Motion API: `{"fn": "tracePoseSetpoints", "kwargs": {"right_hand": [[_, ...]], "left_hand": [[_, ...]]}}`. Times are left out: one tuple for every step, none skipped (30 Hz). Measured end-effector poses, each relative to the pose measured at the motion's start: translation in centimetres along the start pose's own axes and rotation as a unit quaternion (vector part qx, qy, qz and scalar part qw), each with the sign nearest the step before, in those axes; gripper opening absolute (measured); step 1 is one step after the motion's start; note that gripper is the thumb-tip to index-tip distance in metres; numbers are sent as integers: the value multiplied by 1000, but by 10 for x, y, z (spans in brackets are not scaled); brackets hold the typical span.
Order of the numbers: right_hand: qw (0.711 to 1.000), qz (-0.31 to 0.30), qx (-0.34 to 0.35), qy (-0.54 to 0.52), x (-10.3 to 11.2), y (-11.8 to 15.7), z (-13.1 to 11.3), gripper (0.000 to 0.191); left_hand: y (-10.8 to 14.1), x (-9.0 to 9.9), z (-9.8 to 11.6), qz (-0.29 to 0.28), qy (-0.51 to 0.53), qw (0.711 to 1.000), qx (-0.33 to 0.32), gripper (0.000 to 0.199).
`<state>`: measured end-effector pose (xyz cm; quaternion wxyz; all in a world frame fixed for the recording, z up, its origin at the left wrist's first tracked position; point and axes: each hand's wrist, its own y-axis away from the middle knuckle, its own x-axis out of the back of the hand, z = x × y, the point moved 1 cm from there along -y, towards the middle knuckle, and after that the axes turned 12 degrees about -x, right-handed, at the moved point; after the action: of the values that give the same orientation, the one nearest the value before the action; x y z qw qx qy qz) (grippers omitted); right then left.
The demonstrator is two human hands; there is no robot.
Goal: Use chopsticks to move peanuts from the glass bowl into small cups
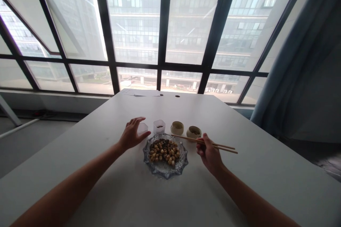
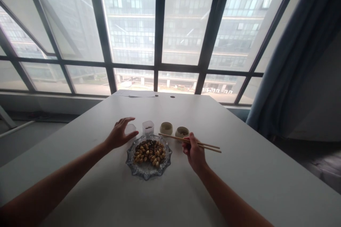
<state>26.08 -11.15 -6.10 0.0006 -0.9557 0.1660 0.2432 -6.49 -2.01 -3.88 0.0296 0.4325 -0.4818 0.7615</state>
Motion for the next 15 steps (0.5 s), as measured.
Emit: {"fn": "tracePoseSetpoints", "kwargs": {"right_hand": [[1000, 4, 8, -7, 3, -5, -5, 50], [1000, 9, 14, -14, 6, -10, -10, 50], [1000, 16, 18, -19, 10, -15, -16, 50], [999, 23, 21, -23, 14, -19, -21, 50], [999, 31, 26, -28, 19, -23, -26, 50], [998, 40, 31, -32, 24, -27, -31, 50], [998, 49, 36, -35, 29, -30, -35, 50], [997, 57, 41, -38, 34, -33, -39, 49], [996, 66, 45, -39, 39, -36, -43, 49], [995, 73, 50, -40, 43, -38, -46, 48], [995, 79, 54, -41, 47, -40, -49, 48], [994, 85, 57, -41, 51, -42, -51, 47], [993, 90, 60, -42, 54, -44, -53, 47], [993, 94, 62, -42, 56, -45, -55, 47], [992, 97, 62, -43, 58, -46, -56, 47]], "left_hand": [[-12, 2, 8, -18, 2, 1000, -9, 59], [-25, 2, 17, -45, 4, 999, -18, 59], [-40, 0, 27, -72, 7, 997, -24, 60], [-55, -3, 37, -104, 12, 994, -30, 62], [-71, -9, 47, -139, 18, 989, -37, 63], [-85, -16, 56, -175, 21, 983, -45, 64], [-99, -25, 65, -217, 23, 975, -51, 65], [-111, -34, 73, -254, 20, 966, -52, 68], [-121, -45, 80, -290, 13, 955, -53, 70], [-129, -55, 85, -327, 3, 944, -53, 73], [-136, -65, 90, -359, -7, 932, -51, 78], [-141, -74, 93, -387, -19, 921, -47, 83], [-145, -82, 94, -412, -30, 910, -42, 85], [-148, -89, 95, -430, -39, 901, -39, 84], [-150, -94, 95, -440, -46, 896, -38, 82]]}}
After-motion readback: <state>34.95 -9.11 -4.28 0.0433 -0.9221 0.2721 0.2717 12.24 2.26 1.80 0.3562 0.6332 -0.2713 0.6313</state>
